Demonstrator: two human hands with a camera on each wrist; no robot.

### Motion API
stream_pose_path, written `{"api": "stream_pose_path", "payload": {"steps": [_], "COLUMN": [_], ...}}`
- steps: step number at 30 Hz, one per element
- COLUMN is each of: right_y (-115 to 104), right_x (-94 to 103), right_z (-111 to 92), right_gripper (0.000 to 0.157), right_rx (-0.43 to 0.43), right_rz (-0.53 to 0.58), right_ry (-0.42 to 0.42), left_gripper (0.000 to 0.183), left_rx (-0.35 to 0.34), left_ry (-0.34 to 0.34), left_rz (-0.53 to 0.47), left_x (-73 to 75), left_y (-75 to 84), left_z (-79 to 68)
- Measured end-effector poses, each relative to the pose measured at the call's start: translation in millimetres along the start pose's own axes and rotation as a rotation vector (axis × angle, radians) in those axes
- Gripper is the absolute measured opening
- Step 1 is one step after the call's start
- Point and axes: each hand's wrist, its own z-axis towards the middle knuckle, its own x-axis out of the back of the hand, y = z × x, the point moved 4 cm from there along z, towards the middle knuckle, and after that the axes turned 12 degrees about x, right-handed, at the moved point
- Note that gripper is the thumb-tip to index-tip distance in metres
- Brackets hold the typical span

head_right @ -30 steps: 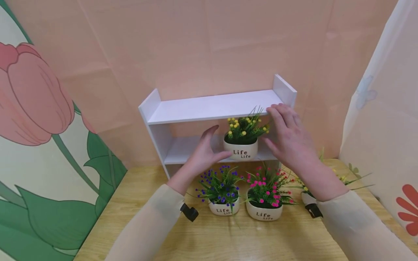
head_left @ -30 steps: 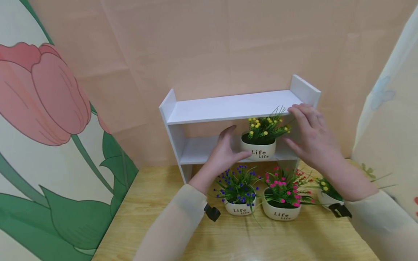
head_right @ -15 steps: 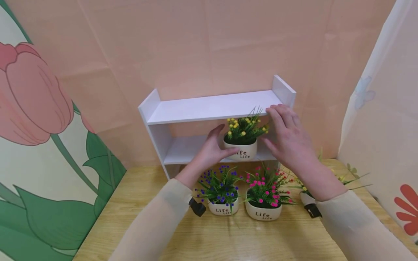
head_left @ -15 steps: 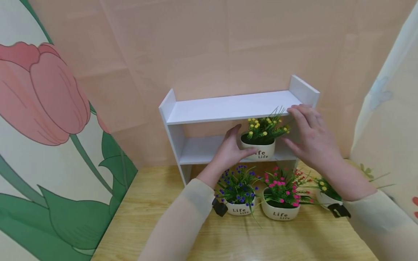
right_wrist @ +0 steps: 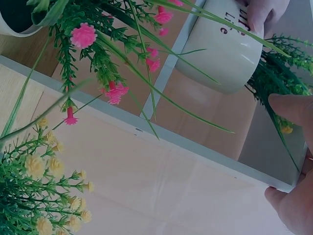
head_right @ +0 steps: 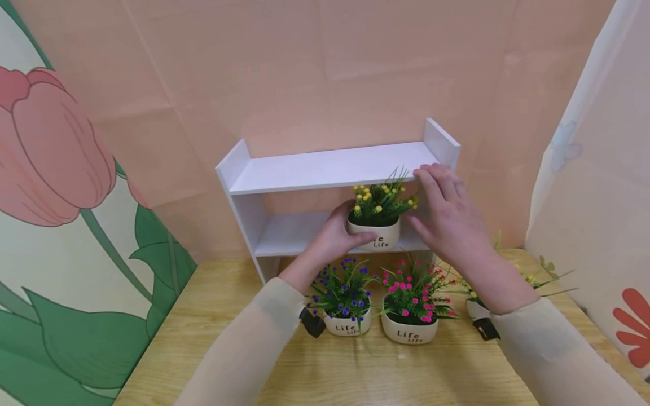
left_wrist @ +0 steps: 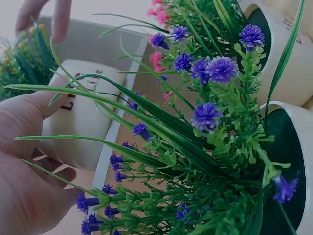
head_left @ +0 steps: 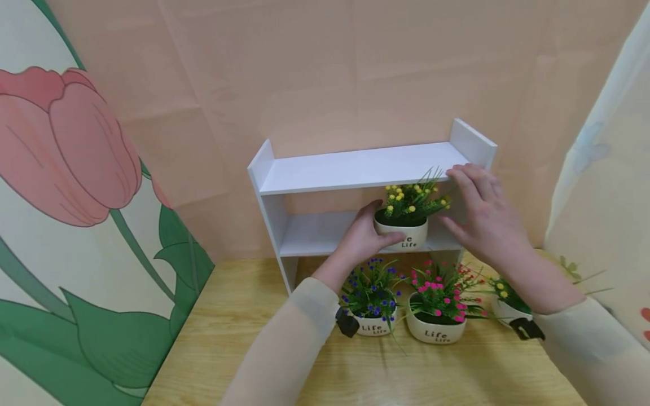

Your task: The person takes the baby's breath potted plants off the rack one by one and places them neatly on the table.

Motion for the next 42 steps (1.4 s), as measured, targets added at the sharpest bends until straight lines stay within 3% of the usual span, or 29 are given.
{"api": "stream_pose_path", "payload": {"steps": [20, 42], "right_y": [0, -1], "right_x": [-0.9, -0.2], "right_z": [-1, -2], "right_gripper": [0.104, 0.108], "right_rx": [-0.022, -0.024], "right_rz": [0.007, 0.012], "right_ry": [-0.018, -0.023], "left_gripper": [0.101, 0.104], "left_rx": [0.008, 0.006], "left_ry": [0.048, 0.072], "left_rz": [0.047, 0.063], "left_x": [-0.7, 8.3], "left_y": [3.0, 3.5], "left_z": [-5.8, -30.8]}}
